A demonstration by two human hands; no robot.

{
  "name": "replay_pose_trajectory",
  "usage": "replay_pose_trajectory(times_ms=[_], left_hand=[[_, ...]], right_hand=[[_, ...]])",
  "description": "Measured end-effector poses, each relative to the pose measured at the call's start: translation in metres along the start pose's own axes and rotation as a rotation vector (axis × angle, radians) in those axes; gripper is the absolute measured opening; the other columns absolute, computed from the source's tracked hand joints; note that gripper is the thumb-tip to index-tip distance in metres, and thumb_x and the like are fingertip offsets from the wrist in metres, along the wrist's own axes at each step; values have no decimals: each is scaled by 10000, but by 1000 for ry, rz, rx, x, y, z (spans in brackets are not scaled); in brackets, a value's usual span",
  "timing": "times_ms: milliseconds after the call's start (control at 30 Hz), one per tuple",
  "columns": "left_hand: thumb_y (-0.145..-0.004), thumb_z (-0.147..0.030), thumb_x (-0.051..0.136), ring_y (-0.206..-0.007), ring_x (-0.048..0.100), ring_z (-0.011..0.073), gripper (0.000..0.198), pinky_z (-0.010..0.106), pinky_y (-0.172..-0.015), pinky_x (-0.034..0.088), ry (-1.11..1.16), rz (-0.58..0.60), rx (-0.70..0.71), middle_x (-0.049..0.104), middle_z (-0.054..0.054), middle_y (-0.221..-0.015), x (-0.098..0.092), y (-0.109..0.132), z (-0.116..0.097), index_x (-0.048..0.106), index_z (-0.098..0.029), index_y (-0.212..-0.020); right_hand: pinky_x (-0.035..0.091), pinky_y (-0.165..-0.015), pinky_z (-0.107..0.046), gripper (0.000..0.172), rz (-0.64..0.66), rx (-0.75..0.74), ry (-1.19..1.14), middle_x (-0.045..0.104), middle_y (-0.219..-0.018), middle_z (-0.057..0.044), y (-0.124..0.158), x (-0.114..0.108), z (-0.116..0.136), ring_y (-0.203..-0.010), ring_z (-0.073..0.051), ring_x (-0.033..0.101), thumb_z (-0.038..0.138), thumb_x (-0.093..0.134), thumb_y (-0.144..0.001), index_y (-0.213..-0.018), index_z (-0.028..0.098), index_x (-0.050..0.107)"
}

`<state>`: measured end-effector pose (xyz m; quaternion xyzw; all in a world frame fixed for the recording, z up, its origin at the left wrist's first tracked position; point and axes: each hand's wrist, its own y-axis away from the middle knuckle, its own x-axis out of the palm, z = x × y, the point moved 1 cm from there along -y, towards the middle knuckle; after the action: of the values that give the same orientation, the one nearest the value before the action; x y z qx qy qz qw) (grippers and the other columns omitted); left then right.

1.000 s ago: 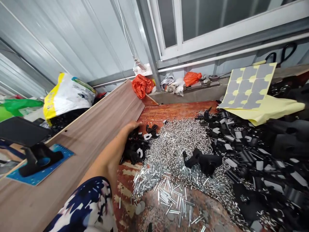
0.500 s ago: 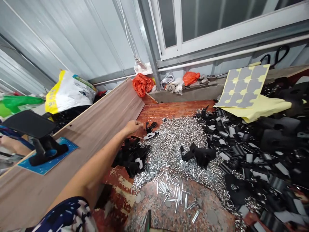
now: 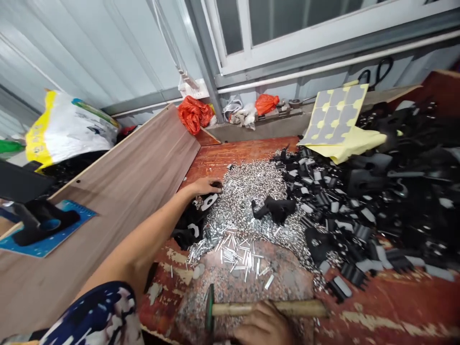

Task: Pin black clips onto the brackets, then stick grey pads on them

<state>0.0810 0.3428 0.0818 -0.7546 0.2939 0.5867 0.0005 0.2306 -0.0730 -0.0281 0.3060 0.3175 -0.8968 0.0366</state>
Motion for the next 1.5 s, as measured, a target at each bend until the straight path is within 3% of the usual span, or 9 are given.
replay_pose_trajectory(times_ms=[233, 467, 633, 867, 933, 1033, 1167, 1367, 1500], left_hand=[[-869, -553, 691, -995, 713, 238, 739, 288, -920, 504, -93, 25, 133, 774, 79, -1202, -9, 91, -32, 567, -157, -1481], [-925, -692, 525, -1003, 705, 279, 738, 308, -863, 488, -223, -293, -27, 774, 77, -1154, -22, 167, -79, 568, -203, -1476], [-917, -634, 583, -929, 699, 230, 658, 284, -872, 477, -140, -155, 256, 791, 38, -1100, 18, 192, -136, 638, -189, -1398], [-889, -552, 602, -992, 722, 344, 592, 384, -823, 500, -363, -70, 460, 791, 143, -1138, 88, 230, -197, 690, -214, -1368], [-896, -533, 596, -954, 725, 357, 551, 396, -785, 504, -423, -90, 404, 794, 147, -1064, 105, 257, -196, 704, -240, -1350], [-915, -483, 577, -931, 723, 380, 512, 416, -741, 522, -490, -106, 284, 766, 171, -1025, 135, 303, -182, 711, -222, -1335], [-930, -370, 546, -970, 729, 368, 509, 428, -746, 571, -525, -113, 227, 705, 170, -1168, 176, 340, -150, 671, -242, -1406], [-908, -337, 606, -1296, 610, 372, 473, 479, -1077, 512, -375, -387, 483, 506, 189, -1535, 201, 331, -104, 693, -240, -1363], [-931, -533, 554, -1323, 564, 402, 585, 543, -1109, 473, -184, -720, 430, 549, 207, -1454, 211, 343, -88, 608, -204, -1411]], right_hand=[[453, -805, -329, 134, 192, -17, 119, 718, -824, 9, -25, -33, 25, -844, -177, 576, 197, 589, -964, -871, 231, 679], [426, -842, -349, 140, 215, -45, 241, 738, -952, 15, -18, -24, 21, -951, -188, 574, 249, 598, -999, -1036, 237, 732], [433, -855, -345, 157, 222, -25, 264, 766, -975, 28, -24, -18, 18, -978, -181, 602, 272, 599, -1005, -1030, 247, 752], [441, -865, -357, 185, 265, -183, 349, 777, -936, 11, -5, -45, 31, -930, -190, 634, 292, 590, -993, -968, 242, 766], [452, -861, -331, 172, 187, -119, 375, 753, -835, 36, 15, -78, 26, -852, -168, 632, 282, 608, -958, -869, 259, 753], [475, -819, -289, 236, -64, 230, 495, 738, -844, 11, 36, -145, -4, -823, -159, 630, 236, 551, -971, -821, 248, 733], [463, -977, -399, 409, -213, 404, 625, 733, -1118, -135, 21, -212, -68, -1082, -252, 615, 156, 339, -1032, -1107, 171, 740], [349, -1184, -424, 419, -113, 407, 694, 546, -1558, -93, -33, -228, -118, -1446, -265, 413, 151, 503, -980, -1367, 190, 658], [397, -1134, -456, 364, -108, 475, 754, 582, -1509, -105, -15, -223, -113, -1372, -295, 468, 264, 534, -1006, -1338, 219, 677]])
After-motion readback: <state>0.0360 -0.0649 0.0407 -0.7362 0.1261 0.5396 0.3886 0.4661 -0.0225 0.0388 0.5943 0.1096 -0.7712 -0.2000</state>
